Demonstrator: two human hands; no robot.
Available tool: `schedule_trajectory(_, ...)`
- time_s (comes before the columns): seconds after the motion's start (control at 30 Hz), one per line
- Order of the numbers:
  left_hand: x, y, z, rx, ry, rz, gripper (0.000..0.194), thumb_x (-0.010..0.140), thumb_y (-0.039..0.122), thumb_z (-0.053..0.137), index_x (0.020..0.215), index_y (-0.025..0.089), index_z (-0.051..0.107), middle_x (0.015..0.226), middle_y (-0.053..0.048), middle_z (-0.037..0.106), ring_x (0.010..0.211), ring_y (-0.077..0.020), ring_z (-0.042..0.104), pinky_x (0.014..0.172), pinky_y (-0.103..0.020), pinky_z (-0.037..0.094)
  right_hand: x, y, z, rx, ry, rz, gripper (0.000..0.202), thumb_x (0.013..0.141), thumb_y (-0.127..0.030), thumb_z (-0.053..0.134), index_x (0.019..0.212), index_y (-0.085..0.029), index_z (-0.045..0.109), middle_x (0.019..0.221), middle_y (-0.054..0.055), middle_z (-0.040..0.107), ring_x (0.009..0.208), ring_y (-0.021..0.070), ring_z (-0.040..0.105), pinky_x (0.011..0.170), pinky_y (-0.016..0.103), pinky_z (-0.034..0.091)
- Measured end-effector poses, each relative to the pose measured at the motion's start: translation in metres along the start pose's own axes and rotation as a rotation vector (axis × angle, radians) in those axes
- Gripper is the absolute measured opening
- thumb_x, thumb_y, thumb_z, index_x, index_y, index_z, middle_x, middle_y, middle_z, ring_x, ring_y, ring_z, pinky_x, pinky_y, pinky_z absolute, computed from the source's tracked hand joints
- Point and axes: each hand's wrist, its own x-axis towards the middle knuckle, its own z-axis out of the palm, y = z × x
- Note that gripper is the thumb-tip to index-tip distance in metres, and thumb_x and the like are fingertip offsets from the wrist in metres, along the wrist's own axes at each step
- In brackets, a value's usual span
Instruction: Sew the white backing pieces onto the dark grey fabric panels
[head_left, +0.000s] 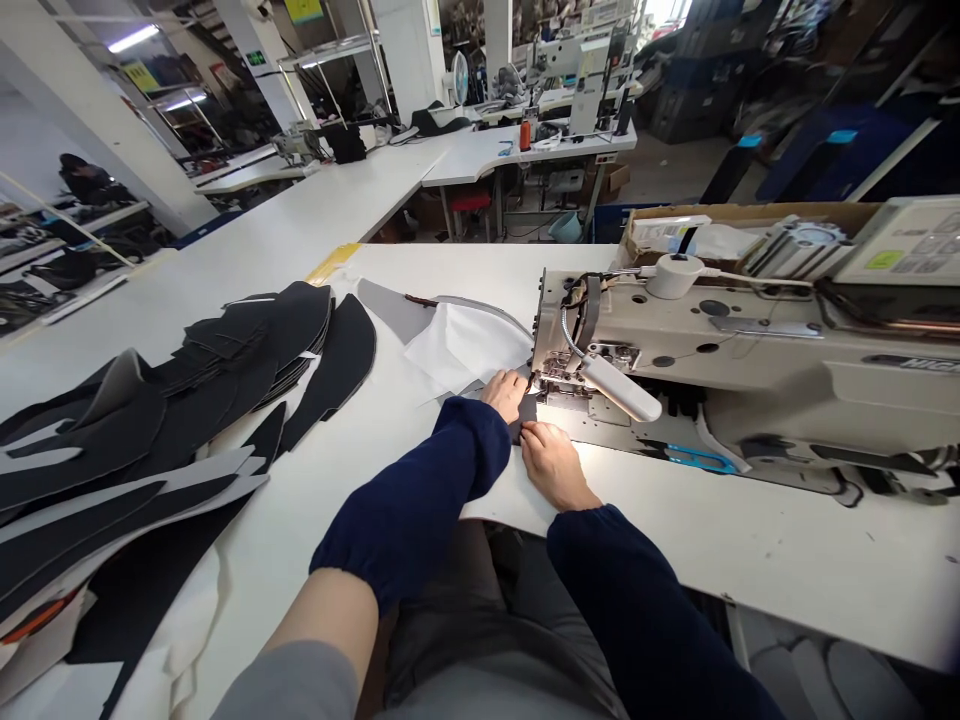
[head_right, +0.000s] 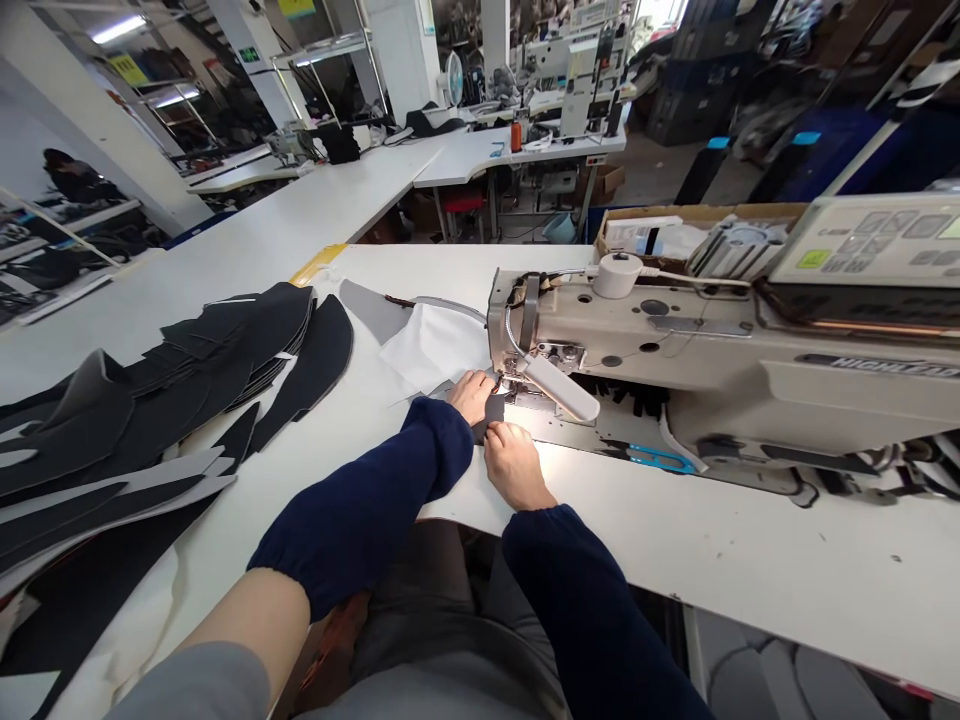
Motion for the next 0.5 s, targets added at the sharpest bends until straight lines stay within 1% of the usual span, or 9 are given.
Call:
schedule_trajectory(0.07,-0.016,-0.004,-0.004,-0.025,-0.024,-0.009,0.024,0.079,0.007,0.045,0.098,0.015,0.056,0.104,-0.010,0.056,0.099,-0.0226,0.049,0.088,-0.033,0.042,-0.009,0.001,-0.007,0.012,0.019,0.035,0.023,0.093,-0.017,0.040,0.098,-0.013,0.063,0.103,0.011,0.063,0.095,0.0227,0.055,0.082,0.036,0.045)
schedule_trajectory(0.13,-0.041,-0.013,-0.010,-0.080,-0.051,-0.024,0.025,0.076,0.008,0.045,0.096,0.017,0.056,0.100,-0.007,0.059,0.096,-0.0209,0.051,0.088,-0.032,0.041,-0.017,0.002,-0.013,0.033,0.028,0.070,0.024,0.093,-0.017,0.039,0.100,-0.013,0.062,0.105,0.012,0.062,0.096,0.0230,0.055,0.082,0.036,0.045)
schedule_trajectory(0.2,-0.068,-0.024,-0.023,-0.144,-0.133,-0.050,0.023,0.075,0.011,0.046,0.094,0.019,0.057,0.095,-0.004,0.061,0.091,-0.0191,0.055,0.083,-0.030,0.042,-0.021,0.003,-0.014,0.061,0.021,0.091,0.024,0.093,-0.018,0.039,0.102,-0.014,0.061,0.108,0.012,0.061,0.098,0.0237,0.055,0.083,0.038,0.044)
schedule_trajectory(0.23,-0.079,-0.029,-0.032,-0.174,-0.207,-0.071,0.021,0.075,0.014,0.048,0.092,0.021,0.057,0.091,-0.002,0.062,0.088,-0.0186,0.056,0.079,-0.029,0.043,-0.021,0.002,-0.014,0.073,0.012,0.091,0.024,0.093,-0.018,0.039,0.103,-0.014,0.060,0.109,0.012,0.061,0.100,0.0240,0.054,0.084,0.038,0.043)
schedule_trajectory(0.3,-0.093,-0.035,-0.051,-0.228,-0.377,-0.116,0.015,0.076,0.026,0.053,0.090,0.023,0.058,0.086,0.000,0.064,0.082,-0.0185,0.059,0.070,-0.028,0.043,-0.018,0.001,-0.012,0.081,-0.014,0.075,0.023,0.092,-0.017,0.039,0.103,-0.015,0.059,0.111,0.012,0.060,0.103,0.0249,0.053,0.085,0.039,0.042)
schedule_trajectory(0.33,-0.095,-0.036,-0.059,-0.247,-0.439,-0.140,0.018,0.077,0.035,0.054,0.089,0.023,0.058,0.084,0.001,0.064,0.080,-0.0189,0.059,0.067,-0.028,0.042,-0.017,0.001,-0.011,0.077,-0.028,0.064,0.023,0.092,-0.016,0.039,0.103,-0.015,0.059,0.112,0.013,0.059,0.104,0.0254,0.052,0.085,0.040,0.042)
schedule_trajectory(0.37,-0.095,-0.035,-0.065,-0.255,-0.460,-0.169,0.026,0.078,0.045,0.053,0.090,0.023,0.057,0.084,0.000,0.065,0.079,-0.0197,0.060,0.066,-0.028,0.042,-0.016,0.000,-0.010,0.069,-0.040,0.053,0.023,0.091,-0.016,0.039,0.102,-0.015,0.059,0.113,0.013,0.059,0.105,0.0259,0.052,0.085,0.040,0.042)
schedule_trajectory(0.43,-0.089,-0.026,-0.068,-0.230,-0.407,-0.229,0.044,0.081,0.062,0.044,0.091,0.021,0.057,0.086,-0.003,0.066,0.082,-0.0222,0.061,0.066,-0.029,0.042,-0.014,-0.001,-0.009,0.057,-0.059,0.035,0.022,0.091,-0.015,0.039,0.102,-0.015,0.059,0.113,0.014,0.058,0.105,0.0263,0.051,0.084,0.040,0.041)
schedule_trajectory(0.5,-0.081,-0.014,-0.061,-0.160,-0.325,-0.282,0.051,0.085,0.065,0.035,0.090,0.019,0.057,0.088,-0.007,0.066,0.084,-0.0247,0.062,0.067,-0.031,0.043,-0.015,0.000,-0.009,0.054,-0.062,0.015,0.023,0.091,-0.014,0.039,0.103,-0.014,0.058,0.113,0.014,0.058,0.105,0.0263,0.051,0.084,0.040,0.042)
